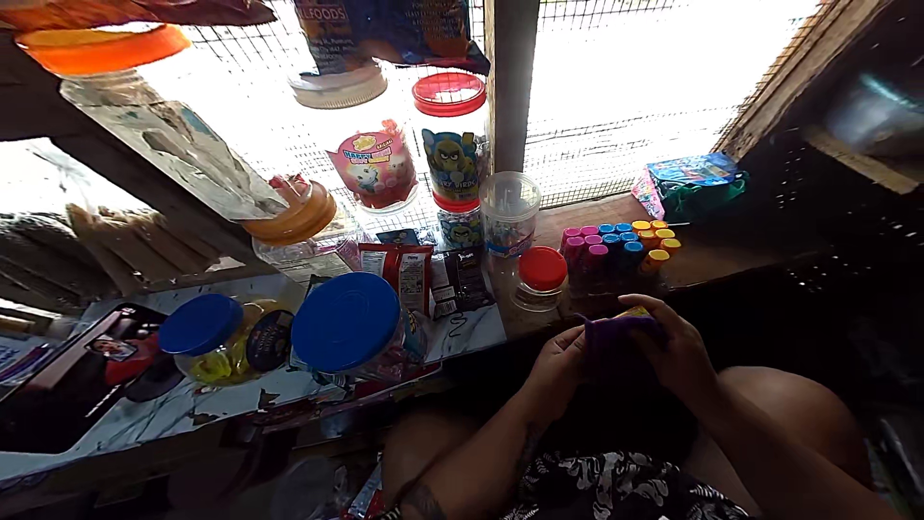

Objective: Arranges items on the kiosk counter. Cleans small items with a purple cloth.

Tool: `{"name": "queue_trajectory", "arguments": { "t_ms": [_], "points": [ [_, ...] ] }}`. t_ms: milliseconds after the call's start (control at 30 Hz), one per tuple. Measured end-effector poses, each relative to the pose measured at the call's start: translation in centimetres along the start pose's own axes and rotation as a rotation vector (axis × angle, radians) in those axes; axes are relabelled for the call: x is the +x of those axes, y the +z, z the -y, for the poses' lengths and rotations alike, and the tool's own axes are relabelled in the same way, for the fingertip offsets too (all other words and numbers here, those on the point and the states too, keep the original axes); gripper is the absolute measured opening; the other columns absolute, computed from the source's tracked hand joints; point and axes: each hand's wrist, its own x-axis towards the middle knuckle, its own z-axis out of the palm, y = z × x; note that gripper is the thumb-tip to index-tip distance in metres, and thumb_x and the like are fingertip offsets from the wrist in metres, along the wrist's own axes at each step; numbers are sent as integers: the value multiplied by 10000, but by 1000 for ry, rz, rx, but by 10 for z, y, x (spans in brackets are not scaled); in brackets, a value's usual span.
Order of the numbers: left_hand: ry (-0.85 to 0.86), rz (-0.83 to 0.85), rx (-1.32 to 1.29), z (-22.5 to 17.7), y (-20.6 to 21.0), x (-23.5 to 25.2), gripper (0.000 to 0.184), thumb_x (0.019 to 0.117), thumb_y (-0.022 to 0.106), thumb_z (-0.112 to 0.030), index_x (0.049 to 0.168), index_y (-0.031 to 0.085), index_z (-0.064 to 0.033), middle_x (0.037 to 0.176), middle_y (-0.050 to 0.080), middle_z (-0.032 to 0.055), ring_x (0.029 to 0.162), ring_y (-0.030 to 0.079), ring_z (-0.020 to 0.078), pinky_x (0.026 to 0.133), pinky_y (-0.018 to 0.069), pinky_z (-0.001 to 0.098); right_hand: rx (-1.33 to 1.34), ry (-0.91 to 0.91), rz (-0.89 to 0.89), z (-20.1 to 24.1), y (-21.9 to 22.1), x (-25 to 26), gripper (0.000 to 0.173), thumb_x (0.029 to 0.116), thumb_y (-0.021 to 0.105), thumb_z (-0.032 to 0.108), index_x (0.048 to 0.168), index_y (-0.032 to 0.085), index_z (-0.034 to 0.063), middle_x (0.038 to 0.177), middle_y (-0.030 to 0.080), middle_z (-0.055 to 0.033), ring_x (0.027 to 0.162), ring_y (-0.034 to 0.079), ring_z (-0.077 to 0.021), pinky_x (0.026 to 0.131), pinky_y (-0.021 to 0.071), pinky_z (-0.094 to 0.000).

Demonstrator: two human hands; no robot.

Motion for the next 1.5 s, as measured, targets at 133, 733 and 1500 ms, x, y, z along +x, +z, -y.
{"name": "queue_trajectory", "arguments": {
  "t_ms": [133,733,1500],
  "points": [
    [16,0,25,0,2,0,334,1061,501,-204,1342,599,-53,996,728,8,762,674,58,674,564,223,40,-11,-27,-1,-5,2,428,1110,394,256,1260,645,-57,1221,713,-82,1137,640,12,1019,500,-179],
    [264,86,39,10,-3,0,248,881,684,43,1100,689,-74,999,753,-48,914,704,40,854,579,255,203,208,49,9,0,0,408,904,730,299,1177,596,27,937,664,40,824,620,57,750,539,-128],
    [729,-106,835,11,-6,6,337,858,712,29,1185,684,105,1133,700,190,988,700,103,867,577,212,381,428,67,6,2,-2,482,895,739,195,1314,570,27,1046,704,6,926,679,-25,828,579,-207]
  ]
}}
